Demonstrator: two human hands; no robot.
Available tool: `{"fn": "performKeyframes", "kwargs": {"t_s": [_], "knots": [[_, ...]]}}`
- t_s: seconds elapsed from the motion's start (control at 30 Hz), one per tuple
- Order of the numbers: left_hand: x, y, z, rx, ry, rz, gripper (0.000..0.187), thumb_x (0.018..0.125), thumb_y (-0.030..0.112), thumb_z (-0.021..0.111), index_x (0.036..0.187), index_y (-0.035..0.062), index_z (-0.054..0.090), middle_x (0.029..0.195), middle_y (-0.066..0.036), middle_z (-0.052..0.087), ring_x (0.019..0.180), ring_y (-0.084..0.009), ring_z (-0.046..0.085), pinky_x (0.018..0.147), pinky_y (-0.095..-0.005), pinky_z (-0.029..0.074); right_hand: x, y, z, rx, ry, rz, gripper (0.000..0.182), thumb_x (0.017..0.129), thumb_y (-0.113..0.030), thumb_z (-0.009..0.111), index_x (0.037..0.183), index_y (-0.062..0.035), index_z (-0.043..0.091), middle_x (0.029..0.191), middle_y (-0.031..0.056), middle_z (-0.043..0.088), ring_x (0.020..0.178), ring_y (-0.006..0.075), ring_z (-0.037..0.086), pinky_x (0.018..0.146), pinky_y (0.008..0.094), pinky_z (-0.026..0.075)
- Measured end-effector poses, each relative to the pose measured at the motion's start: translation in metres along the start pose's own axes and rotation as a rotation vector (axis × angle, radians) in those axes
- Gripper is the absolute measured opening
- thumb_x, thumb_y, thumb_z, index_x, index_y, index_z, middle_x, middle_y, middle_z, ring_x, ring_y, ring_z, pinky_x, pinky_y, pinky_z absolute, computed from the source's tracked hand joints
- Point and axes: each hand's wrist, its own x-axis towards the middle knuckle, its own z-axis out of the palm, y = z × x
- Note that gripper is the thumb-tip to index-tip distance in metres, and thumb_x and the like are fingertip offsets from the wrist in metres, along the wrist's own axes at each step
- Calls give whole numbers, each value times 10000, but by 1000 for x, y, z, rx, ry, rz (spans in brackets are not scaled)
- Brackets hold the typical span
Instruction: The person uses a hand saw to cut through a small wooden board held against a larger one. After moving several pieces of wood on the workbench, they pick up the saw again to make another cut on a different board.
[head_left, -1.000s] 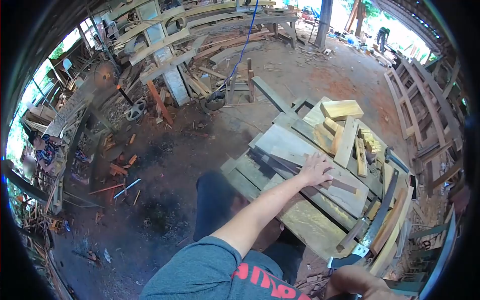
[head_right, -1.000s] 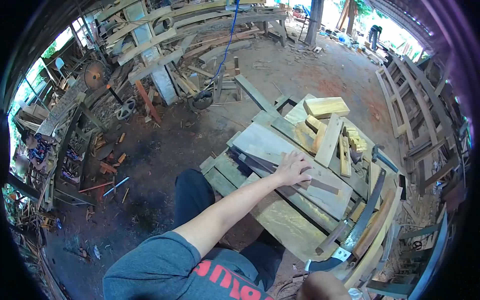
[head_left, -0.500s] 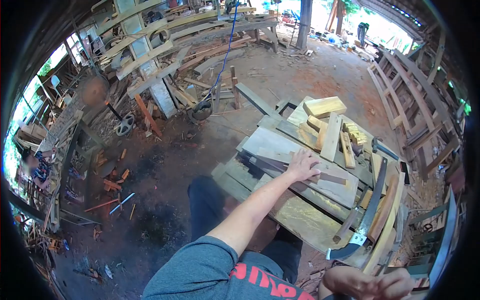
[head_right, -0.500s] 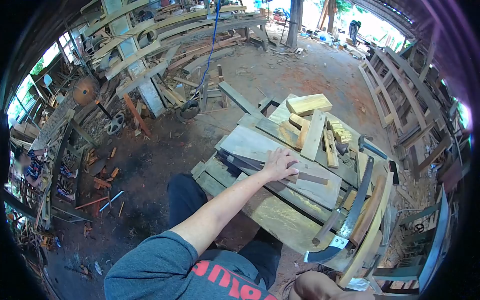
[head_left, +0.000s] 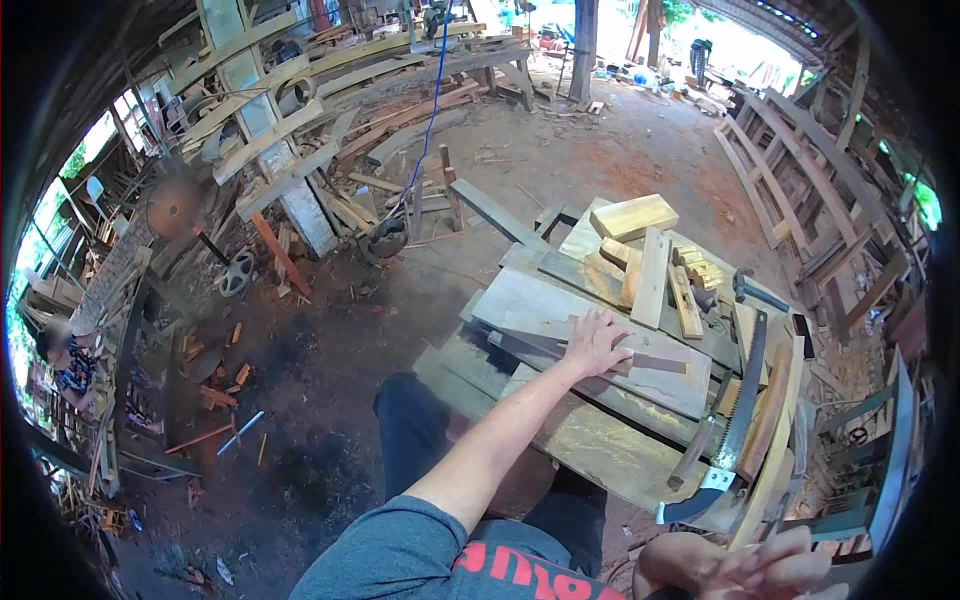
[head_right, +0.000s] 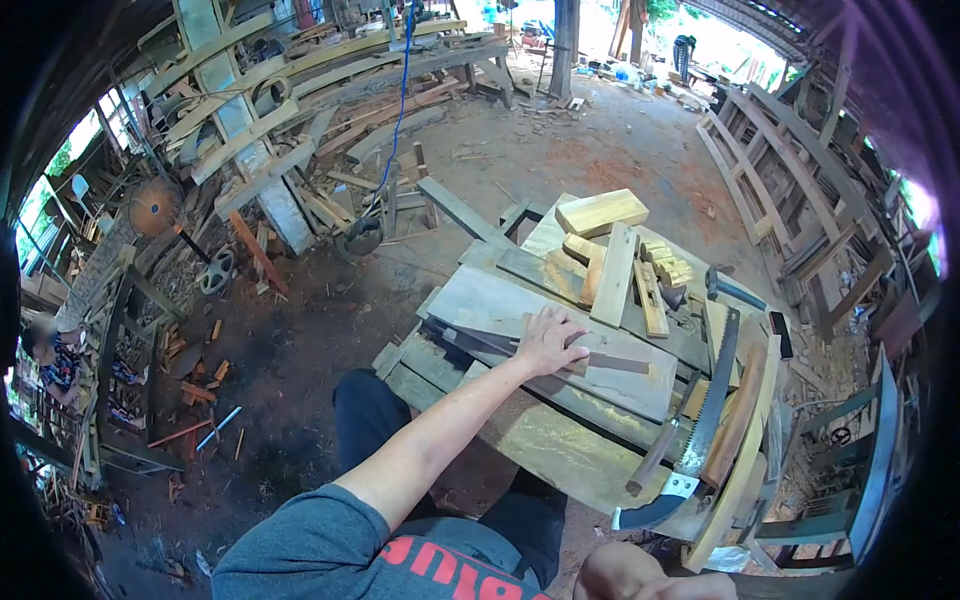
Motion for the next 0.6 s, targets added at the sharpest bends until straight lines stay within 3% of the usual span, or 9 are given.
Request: {"fn": "performKeyframes", "kwargs": {"t_s": [0.13,0.17,0.27,0.4,0.43,0.47,0.53,0.57,0.6], "knots": [[-1,1,0,51,45,37,384,788,434,730,1093,202,708,1044,-61,561,1044,-294,502,921,-444,390,0,1,13,105,-72,22,329,921,-144,631,1166,-184,415,784,101,461,667,240,432,465,391,378],[-2,3,-2,56,41,27,383,790,436,727,1088,196,708,1049,-66,558,1041,-296,505,908,-444,392,27,-24,-1,226,-417,304,256,926,-129,596,1098,-171,411,730,87,437,656,250,432,459,388,371],[-3,0,1,26,54,31,383,780,419,735,1080,183,710,1085,-81,555,1078,-295,494,940,-453,391,37,1,-14,575,-645,238,213,946,-148,559,1096,-176,410,730,83,432,651,259,435,477,410,380],[-2,2,-2,31,44,40,386,795,431,731,1096,190,710,1041,-84,546,1036,-304,507,946,-462,395,14,-34,20,220,-100,443,259,984,-167,491,1224,-222,414,822,101,466,707,262,428,554,447,394],[-2,3,-4,40,-23,-9,411,796,449,725,1110,184,707,1091,-89,554,1077,-312,506,973,-474,397,24,-27,-2,253,-369,475,325,1000,-187,484,1309,-253,406,943,131,519,791,290,489,571,480,423],[-4,-2,0,74,9,1,420,799,457,719,1116,181,705,1116,-98,565,1098,-324,511,973,-480,402,11,8,-28,224,-339,492,325,1000,-187,484,1309,-253,406,943,131,519,791,290,489,571,480,423],[-5,-1,7,122,-5,6,433,806,469,709,1124,175,700,1154,-123,586,1128,-345,522,974,-490,414,-70,37,-125,474,15,371,683,907,-318,674,1489,-199,336,1419,78,463,1272,237,387,616,334,546],[3,-1,4,144,-41,8,437,811,473,704,1127,171,697,1167,-138,595,1139,-354,529,974,-494,419,-81,43,-107,393,51,376,683,907,-318,674,1489,-199,336,1419,78,463,1272,237,387,616,334,546],[5,-10,12,140,1,48,430,817,467,704,1122,165,695,1147,-152,607,1109,-360,546,964,-504,427,-73,59,-67,91,142,297,400,905,-200,658,1247,-131,461,1205,93,510,1003,223,485,632,308,532]]}}
